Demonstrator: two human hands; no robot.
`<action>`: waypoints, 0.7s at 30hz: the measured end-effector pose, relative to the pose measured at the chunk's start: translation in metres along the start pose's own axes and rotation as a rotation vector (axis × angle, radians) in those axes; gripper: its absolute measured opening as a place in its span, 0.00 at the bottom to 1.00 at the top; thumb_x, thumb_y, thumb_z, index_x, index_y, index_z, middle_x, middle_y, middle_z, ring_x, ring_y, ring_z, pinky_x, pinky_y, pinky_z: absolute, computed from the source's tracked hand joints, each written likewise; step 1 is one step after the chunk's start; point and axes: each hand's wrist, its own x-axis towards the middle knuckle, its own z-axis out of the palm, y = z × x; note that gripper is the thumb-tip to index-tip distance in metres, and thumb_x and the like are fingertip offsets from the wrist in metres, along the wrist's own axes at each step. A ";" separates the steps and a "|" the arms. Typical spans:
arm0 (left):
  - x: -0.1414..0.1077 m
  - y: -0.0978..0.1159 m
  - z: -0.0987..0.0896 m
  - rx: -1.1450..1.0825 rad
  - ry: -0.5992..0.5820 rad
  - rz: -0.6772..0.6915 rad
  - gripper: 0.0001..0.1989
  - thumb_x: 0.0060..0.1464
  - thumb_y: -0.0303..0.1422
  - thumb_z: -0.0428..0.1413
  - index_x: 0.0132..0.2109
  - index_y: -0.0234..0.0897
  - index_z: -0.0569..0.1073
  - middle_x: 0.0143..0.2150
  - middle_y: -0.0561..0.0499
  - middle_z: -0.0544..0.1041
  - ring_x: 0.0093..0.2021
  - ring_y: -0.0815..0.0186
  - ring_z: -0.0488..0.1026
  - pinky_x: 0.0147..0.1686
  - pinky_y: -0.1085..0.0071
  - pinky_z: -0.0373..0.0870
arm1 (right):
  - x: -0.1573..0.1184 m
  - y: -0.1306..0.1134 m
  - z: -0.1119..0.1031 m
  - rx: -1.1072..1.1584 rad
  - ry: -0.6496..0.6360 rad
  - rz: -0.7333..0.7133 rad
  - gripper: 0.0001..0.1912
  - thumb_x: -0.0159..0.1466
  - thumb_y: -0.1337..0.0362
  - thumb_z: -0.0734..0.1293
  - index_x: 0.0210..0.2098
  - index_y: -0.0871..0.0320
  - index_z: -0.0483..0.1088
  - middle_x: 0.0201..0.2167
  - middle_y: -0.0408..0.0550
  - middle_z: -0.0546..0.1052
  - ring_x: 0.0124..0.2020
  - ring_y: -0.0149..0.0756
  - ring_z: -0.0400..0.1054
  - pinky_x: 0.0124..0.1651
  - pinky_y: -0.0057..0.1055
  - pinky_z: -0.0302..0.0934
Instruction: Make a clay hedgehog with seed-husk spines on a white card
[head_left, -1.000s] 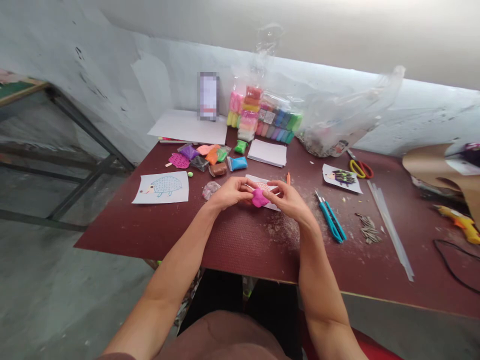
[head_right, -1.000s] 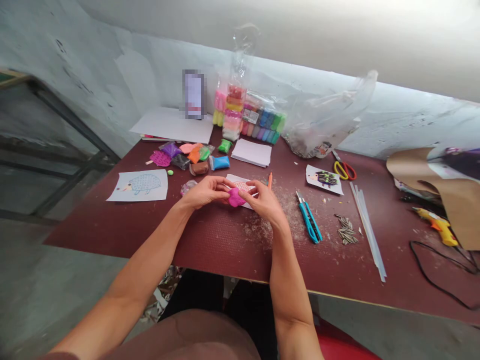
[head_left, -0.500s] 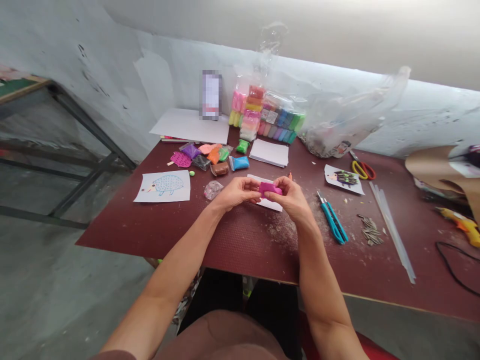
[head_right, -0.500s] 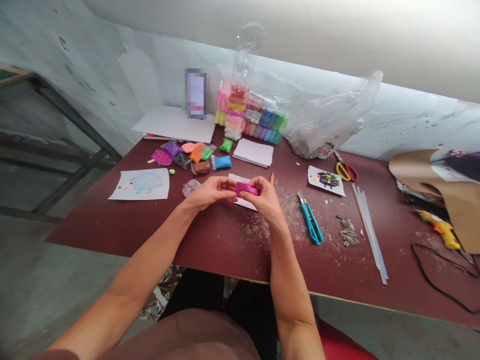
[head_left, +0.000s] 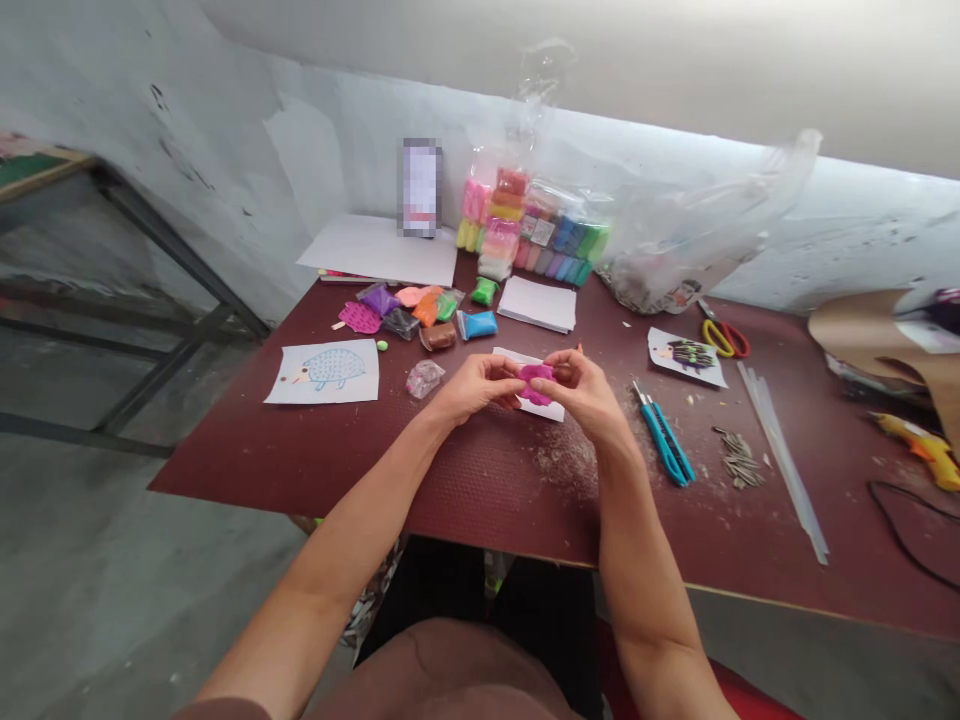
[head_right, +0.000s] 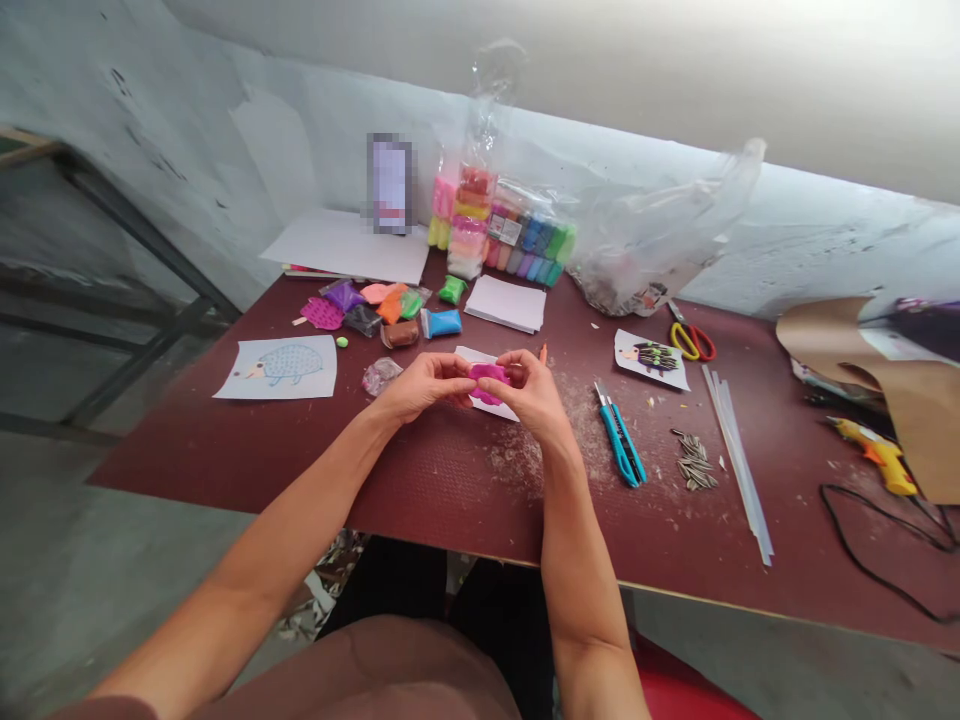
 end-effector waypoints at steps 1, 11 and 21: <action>0.000 0.000 0.001 -0.003 -0.004 0.007 0.20 0.45 0.37 0.75 0.41 0.30 0.80 0.32 0.49 0.83 0.28 0.69 0.79 0.31 0.73 0.77 | 0.000 0.000 0.001 0.002 -0.024 0.017 0.28 0.46 0.49 0.83 0.37 0.56 0.73 0.30 0.45 0.79 0.30 0.34 0.71 0.35 0.32 0.66; -0.001 -0.006 0.018 -0.003 0.045 -0.086 0.13 0.49 0.35 0.73 0.35 0.30 0.80 0.31 0.49 0.82 0.22 0.73 0.75 0.24 0.77 0.72 | -0.004 -0.007 -0.006 -0.089 -0.011 -0.046 0.15 0.54 0.53 0.77 0.31 0.58 0.76 0.25 0.44 0.76 0.26 0.32 0.66 0.30 0.31 0.61; -0.001 -0.006 0.024 -0.060 0.152 -0.073 0.11 0.45 0.29 0.73 0.34 0.30 0.80 0.27 0.51 0.81 0.19 0.75 0.72 0.21 0.78 0.67 | -0.004 -0.008 -0.002 -0.131 -0.008 -0.034 0.18 0.54 0.48 0.77 0.29 0.57 0.75 0.23 0.43 0.74 0.26 0.31 0.63 0.29 0.30 0.59</action>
